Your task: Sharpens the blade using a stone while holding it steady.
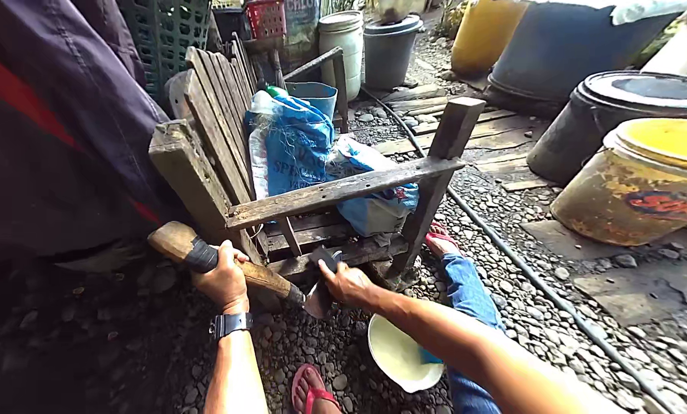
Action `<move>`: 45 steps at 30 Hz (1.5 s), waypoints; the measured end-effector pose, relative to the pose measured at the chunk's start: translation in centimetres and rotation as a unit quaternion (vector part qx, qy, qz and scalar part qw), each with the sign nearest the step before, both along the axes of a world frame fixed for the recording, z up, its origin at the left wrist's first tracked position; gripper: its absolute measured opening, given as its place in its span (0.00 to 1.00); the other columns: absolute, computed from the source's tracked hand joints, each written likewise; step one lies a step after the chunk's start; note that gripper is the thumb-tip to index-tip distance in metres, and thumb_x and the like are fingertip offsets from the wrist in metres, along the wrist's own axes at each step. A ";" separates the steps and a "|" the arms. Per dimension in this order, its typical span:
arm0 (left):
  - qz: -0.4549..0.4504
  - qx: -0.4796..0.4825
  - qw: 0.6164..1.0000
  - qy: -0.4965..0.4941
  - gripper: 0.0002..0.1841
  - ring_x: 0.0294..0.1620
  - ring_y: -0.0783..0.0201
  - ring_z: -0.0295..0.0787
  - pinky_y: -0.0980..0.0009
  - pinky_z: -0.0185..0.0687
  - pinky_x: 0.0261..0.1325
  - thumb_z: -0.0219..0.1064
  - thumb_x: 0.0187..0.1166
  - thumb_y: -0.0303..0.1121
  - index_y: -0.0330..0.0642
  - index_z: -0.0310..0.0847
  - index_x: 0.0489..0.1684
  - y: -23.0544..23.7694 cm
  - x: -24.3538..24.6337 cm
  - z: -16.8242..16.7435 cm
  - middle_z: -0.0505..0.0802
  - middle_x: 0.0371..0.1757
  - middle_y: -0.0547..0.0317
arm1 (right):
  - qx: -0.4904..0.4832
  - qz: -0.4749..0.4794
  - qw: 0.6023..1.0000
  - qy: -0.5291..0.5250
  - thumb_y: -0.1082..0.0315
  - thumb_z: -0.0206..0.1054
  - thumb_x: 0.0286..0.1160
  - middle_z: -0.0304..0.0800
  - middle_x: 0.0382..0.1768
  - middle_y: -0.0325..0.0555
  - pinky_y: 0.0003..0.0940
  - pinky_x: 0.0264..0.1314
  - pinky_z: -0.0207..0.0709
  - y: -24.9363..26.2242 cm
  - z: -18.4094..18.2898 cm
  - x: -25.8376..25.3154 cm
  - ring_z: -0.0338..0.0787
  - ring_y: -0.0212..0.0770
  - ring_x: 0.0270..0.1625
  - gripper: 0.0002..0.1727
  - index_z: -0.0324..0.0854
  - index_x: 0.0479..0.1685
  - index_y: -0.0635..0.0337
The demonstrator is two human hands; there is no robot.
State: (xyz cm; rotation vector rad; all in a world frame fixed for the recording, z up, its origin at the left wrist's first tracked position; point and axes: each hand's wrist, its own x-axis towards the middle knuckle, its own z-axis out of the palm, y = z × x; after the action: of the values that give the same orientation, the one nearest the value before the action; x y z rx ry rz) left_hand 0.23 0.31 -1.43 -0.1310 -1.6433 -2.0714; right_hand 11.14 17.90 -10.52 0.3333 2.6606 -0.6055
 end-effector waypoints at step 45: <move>-0.013 -0.005 1.000 0.003 0.08 0.10 0.73 0.81 0.76 0.84 0.18 0.60 0.74 0.18 0.42 0.73 0.28 0.6 -0.4 0.7 0.81 0.10 0.70 | -0.009 0.010 1.000 0.017 0.58 0.45 0.94 0.73 0.73 0.81 0.69 0.65 0.77 2.6 -0.5 -0.2 0.84 0.77 0.65 0.34 0.43 0.98 0.48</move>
State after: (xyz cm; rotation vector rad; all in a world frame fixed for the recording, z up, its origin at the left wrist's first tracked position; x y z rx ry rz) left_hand -0.12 0.86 -0.70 -0.1625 -1.6570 -2.0807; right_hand 10.98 20.54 -11.01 0.2924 2.6855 -0.6347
